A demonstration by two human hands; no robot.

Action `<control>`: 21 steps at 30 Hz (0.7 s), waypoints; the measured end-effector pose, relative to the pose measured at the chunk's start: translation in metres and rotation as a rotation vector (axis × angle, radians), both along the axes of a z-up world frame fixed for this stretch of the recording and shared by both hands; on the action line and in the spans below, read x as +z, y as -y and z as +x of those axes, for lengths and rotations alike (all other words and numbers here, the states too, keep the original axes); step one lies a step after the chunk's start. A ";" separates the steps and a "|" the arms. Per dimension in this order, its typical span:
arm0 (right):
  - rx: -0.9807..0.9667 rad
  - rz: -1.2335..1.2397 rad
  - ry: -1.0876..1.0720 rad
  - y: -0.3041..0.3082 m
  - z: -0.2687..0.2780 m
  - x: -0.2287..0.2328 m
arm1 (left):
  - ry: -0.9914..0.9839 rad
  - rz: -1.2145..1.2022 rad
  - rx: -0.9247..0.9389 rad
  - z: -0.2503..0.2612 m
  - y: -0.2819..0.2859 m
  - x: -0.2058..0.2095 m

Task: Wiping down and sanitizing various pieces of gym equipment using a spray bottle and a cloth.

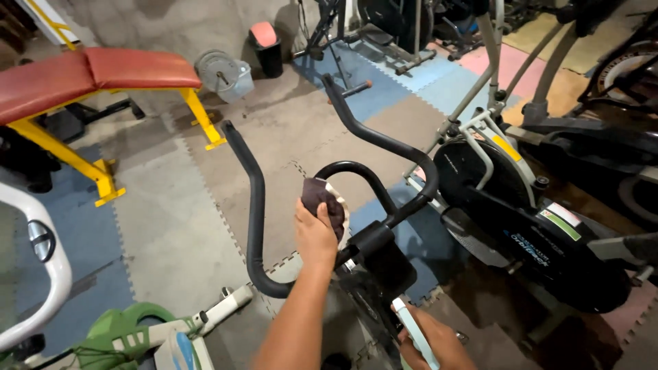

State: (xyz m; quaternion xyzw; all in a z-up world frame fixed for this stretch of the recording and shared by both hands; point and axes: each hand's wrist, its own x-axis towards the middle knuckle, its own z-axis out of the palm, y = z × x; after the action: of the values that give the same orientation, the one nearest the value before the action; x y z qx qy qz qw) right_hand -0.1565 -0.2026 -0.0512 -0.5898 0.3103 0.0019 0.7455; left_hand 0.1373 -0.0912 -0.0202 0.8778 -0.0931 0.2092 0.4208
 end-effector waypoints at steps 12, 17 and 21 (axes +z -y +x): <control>0.306 -0.527 0.132 0.006 -0.017 0.009 | -0.118 0.121 -0.044 -0.030 -0.014 -0.062; 0.300 -0.486 0.148 0.001 -0.018 0.034 | -0.048 0.202 -0.148 -0.033 -0.034 -0.071; 0.290 -0.604 0.298 0.002 -0.025 0.055 | 0.022 0.343 -0.163 -0.036 -0.050 -0.083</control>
State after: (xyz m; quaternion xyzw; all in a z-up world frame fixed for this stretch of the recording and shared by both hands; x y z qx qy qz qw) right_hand -0.1819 -0.2048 0.0035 -0.8150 0.0982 -0.0698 0.5668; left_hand 0.1017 -0.0414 -0.1028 0.9239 -0.2028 0.1652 0.2794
